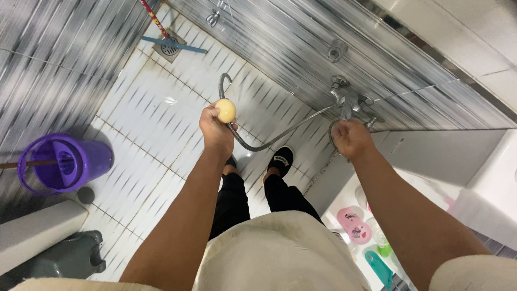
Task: Cleaning a shower head and a soap dish holder in a bathroom sink.
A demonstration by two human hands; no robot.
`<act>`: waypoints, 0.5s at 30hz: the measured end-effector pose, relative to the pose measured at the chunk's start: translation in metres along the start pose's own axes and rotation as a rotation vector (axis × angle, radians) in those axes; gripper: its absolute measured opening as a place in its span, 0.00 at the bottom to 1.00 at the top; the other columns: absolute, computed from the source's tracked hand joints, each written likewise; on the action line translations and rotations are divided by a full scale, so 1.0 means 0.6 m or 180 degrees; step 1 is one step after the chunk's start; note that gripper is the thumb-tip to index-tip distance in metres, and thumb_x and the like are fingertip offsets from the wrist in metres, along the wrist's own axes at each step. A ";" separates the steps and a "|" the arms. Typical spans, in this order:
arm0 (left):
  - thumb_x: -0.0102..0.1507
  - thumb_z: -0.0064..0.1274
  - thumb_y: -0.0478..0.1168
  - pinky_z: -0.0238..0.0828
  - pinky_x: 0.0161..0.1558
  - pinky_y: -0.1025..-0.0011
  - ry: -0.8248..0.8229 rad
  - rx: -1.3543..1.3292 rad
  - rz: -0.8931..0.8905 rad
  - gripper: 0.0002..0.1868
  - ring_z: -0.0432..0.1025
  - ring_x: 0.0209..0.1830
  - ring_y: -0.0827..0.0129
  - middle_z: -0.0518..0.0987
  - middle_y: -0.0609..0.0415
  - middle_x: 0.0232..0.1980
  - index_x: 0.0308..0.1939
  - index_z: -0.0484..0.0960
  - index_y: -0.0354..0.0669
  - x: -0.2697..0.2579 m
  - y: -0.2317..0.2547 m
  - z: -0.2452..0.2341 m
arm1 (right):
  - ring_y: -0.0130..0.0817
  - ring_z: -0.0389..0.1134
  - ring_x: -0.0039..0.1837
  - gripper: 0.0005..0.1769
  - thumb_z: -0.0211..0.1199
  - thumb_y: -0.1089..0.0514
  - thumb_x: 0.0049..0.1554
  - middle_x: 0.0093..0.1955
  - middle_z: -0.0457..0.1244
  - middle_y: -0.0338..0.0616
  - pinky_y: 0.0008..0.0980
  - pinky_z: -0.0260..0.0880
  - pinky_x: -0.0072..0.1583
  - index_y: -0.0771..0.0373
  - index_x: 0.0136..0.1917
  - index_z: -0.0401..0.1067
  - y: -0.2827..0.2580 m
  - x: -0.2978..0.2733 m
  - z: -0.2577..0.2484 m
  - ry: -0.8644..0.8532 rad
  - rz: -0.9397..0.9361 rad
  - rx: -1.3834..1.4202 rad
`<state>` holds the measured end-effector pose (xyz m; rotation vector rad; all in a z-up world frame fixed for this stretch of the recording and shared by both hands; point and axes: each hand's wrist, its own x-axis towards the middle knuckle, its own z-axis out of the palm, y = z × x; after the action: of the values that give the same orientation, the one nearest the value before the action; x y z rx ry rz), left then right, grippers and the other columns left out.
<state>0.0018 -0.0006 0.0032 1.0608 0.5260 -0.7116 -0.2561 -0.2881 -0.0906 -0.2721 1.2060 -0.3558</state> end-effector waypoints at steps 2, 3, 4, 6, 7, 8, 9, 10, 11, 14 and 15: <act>0.58 0.40 0.46 0.64 0.37 0.64 -0.0035 0.0047 0.0022 0.25 0.65 0.36 0.63 0.75 0.48 0.46 0.57 0.72 0.40 -0.008 0.003 0.005 | 0.30 0.61 0.48 0.04 0.54 0.64 0.66 0.46 0.57 0.43 0.34 0.69 0.63 0.66 0.54 0.63 0.007 0.043 -0.029 0.0115 0.0075 -0.0228; 0.58 0.40 0.46 0.64 0.37 0.64 -0.0065 0.0083 0.0056 0.25 0.66 0.36 0.62 0.75 0.48 0.46 0.57 0.72 0.40 -0.010 0.007 0.010 | 0.30 0.61 0.49 0.06 0.56 0.63 0.66 0.46 0.56 0.43 0.36 0.70 0.66 0.65 0.54 0.61 0.007 0.068 -0.038 0.0218 0.0152 -0.0466; 0.58 0.40 0.46 0.64 0.37 0.64 -0.0086 0.0082 0.0073 0.25 0.66 0.36 0.62 0.75 0.48 0.46 0.57 0.72 0.40 -0.009 0.004 0.014 | 0.30 0.61 0.49 0.06 0.56 0.63 0.66 0.46 0.56 0.43 0.36 0.70 0.66 0.65 0.54 0.61 0.009 0.051 -0.018 0.0199 0.0134 -0.0458; 0.58 0.40 0.46 0.65 0.38 0.66 -0.0049 0.0120 0.0077 0.25 0.68 0.38 0.64 0.76 0.50 0.47 0.57 0.73 0.41 -0.006 0.003 0.015 | 0.32 0.61 0.53 0.12 0.61 0.61 0.63 0.50 0.58 0.42 0.38 0.71 0.68 0.61 0.57 0.63 0.014 0.017 0.032 -0.0002 0.0160 -0.1097; 0.58 0.40 0.46 0.65 0.38 0.66 -0.0042 0.0089 0.0102 0.25 0.68 0.38 0.64 0.76 0.50 0.47 0.57 0.73 0.41 -0.011 0.001 0.018 | 0.32 0.61 0.53 0.12 0.61 0.61 0.63 0.50 0.58 0.42 0.38 0.71 0.68 0.61 0.57 0.63 0.024 -0.009 0.072 -0.0028 0.0154 -0.1128; 0.58 0.40 0.46 0.66 0.38 0.65 -0.0159 0.0065 0.0104 0.24 0.68 0.39 0.63 0.76 0.50 0.46 0.56 0.72 0.42 -0.015 -0.002 0.019 | 0.34 0.63 0.59 0.18 0.63 0.59 0.61 0.57 0.60 0.44 0.36 0.69 0.69 0.61 0.63 0.64 0.035 -0.035 0.110 -0.0383 0.0097 -0.1472; 0.57 0.41 0.46 0.66 0.38 0.64 -0.0289 0.0050 0.0108 0.24 0.68 0.40 0.63 0.76 0.49 0.45 0.55 0.72 0.42 -0.019 -0.003 0.022 | 0.35 0.65 0.66 0.25 0.64 0.58 0.59 0.63 0.63 0.46 0.35 0.67 0.70 0.62 0.68 0.64 0.047 -0.062 0.149 -0.0743 0.0033 -0.1803; 0.57 0.41 0.46 0.66 0.38 0.64 -0.0293 0.0029 0.0137 0.24 0.68 0.40 0.63 0.76 0.49 0.45 0.55 0.72 0.42 -0.024 -0.006 0.024 | 0.35 0.65 0.66 0.25 0.64 0.58 0.59 0.63 0.63 0.46 0.35 0.67 0.70 0.62 0.68 0.64 0.055 -0.082 0.187 -0.0770 0.0019 -0.1821; 0.57 0.41 0.46 0.65 0.37 0.65 -0.0453 0.0100 0.0129 0.23 0.68 0.40 0.64 0.76 0.51 0.45 0.54 0.73 0.42 -0.028 -0.009 0.024 | 0.37 0.65 0.68 0.29 0.60 0.53 0.60 0.68 0.62 0.48 0.37 0.66 0.71 0.63 0.72 0.60 0.066 -0.101 0.224 -0.1140 0.0074 -0.2024; 0.58 0.40 0.47 0.64 0.38 0.65 -0.0800 0.0214 0.0140 0.23 0.69 0.41 0.65 0.77 0.52 0.46 0.53 0.74 0.41 -0.044 -0.011 0.029 | 0.38 0.65 0.71 0.34 0.54 0.43 0.63 0.73 0.61 0.50 0.40 0.65 0.70 0.64 0.76 0.57 0.101 -0.117 0.318 -0.1725 0.0237 -0.2348; 0.59 0.39 0.47 0.64 0.38 0.66 -0.0985 0.0256 0.0137 0.22 0.69 0.41 0.65 0.78 0.52 0.47 0.52 0.75 0.41 -0.050 -0.012 0.029 | 0.38 0.64 0.71 0.36 0.51 0.39 0.64 0.74 0.61 0.49 0.41 0.65 0.70 0.64 0.76 0.57 0.115 -0.114 0.347 -0.1918 0.0351 -0.2468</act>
<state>-0.0227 -0.0105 0.0265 1.0099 0.2093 -0.8464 -0.0729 -0.1940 0.0111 -0.9077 0.7049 0.3020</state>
